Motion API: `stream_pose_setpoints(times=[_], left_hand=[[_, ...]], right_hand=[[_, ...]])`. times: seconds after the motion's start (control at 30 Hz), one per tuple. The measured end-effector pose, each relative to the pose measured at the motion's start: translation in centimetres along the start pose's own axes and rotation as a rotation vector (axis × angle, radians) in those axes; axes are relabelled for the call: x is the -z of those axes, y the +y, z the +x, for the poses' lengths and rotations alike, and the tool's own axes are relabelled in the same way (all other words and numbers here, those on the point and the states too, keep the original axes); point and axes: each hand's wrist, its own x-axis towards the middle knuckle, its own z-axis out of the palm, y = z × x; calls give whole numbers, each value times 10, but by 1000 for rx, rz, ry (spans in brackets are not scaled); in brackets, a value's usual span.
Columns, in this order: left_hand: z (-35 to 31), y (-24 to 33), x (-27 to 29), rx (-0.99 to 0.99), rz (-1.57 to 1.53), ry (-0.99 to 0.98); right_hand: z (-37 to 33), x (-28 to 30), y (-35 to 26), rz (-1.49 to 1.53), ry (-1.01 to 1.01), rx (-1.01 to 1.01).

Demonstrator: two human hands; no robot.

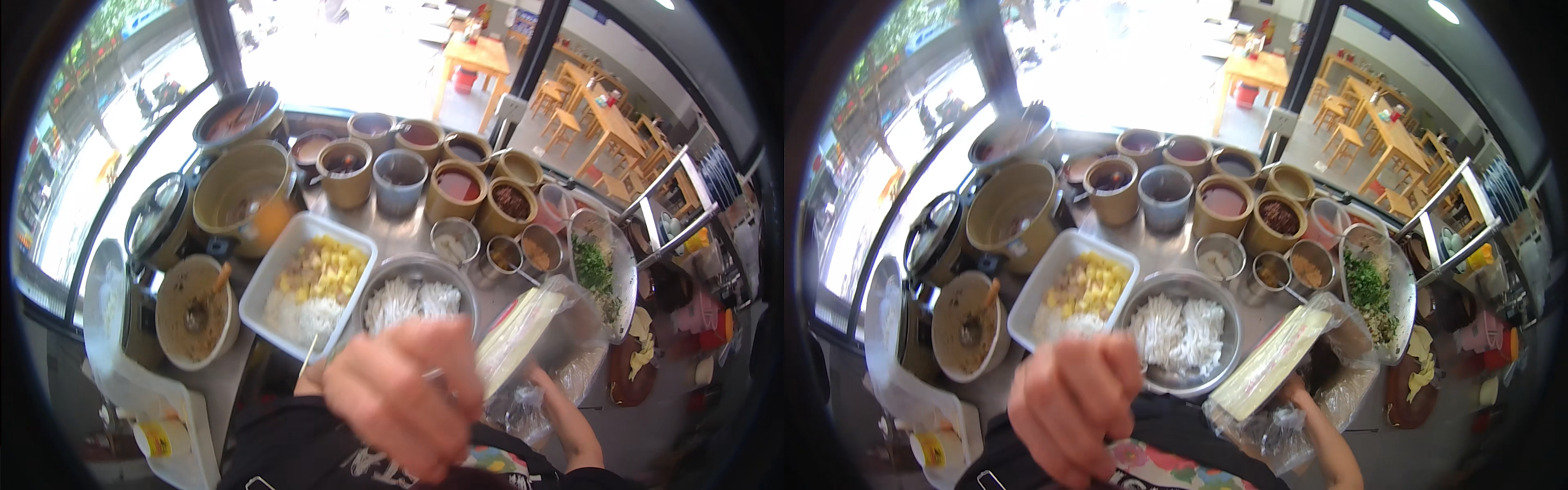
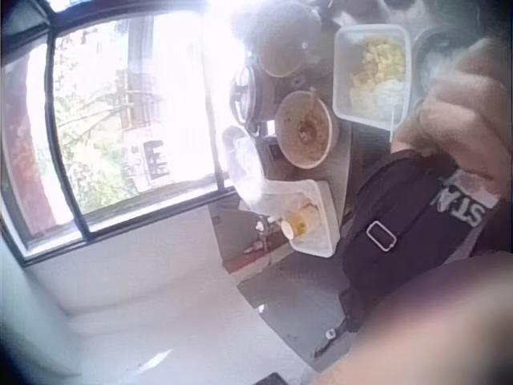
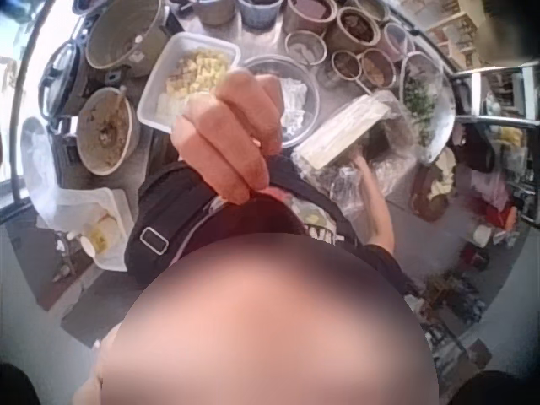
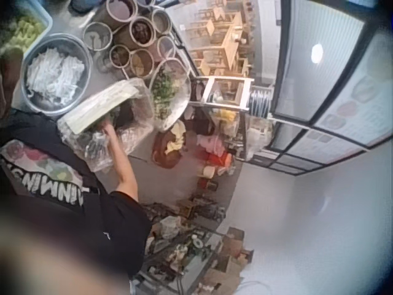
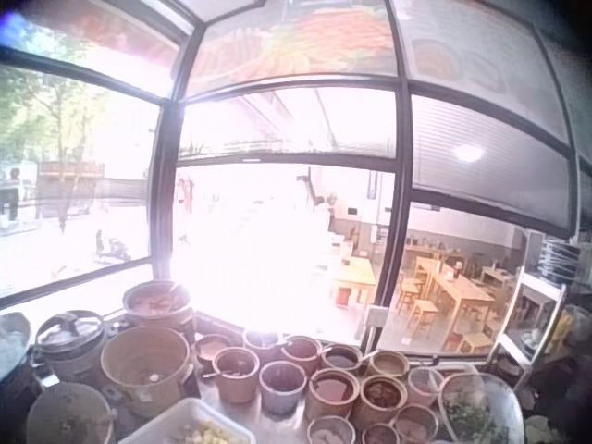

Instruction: The person unpacks a package of flat rice noodles and places them into a bowl. They add chopped herbs, then ladle multiple sauces and condiments from containers onto the noodles. Finally, they sprinkle crushed peanuts and additional herbs over the dish.

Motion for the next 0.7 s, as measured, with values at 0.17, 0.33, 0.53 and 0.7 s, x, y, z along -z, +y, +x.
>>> stream_pose_setpoints(times=[0.17, 0.33, 0.53, 0.7], left_hand=[[22, -16, -15, -235, -113, 54], [62, 27, -46, 14, 115, 257], [73, 32, -6, -109, -652, -180], [79, 46, 0, 114, -383, -9]], right_hand=[[19, -29, 36, -80, 97, 38], [19, -30, 28, -13, 248, 174], [-15, 15, -24, 225, 146, 20], [-25, 31, -47, 86, 104, 124]])
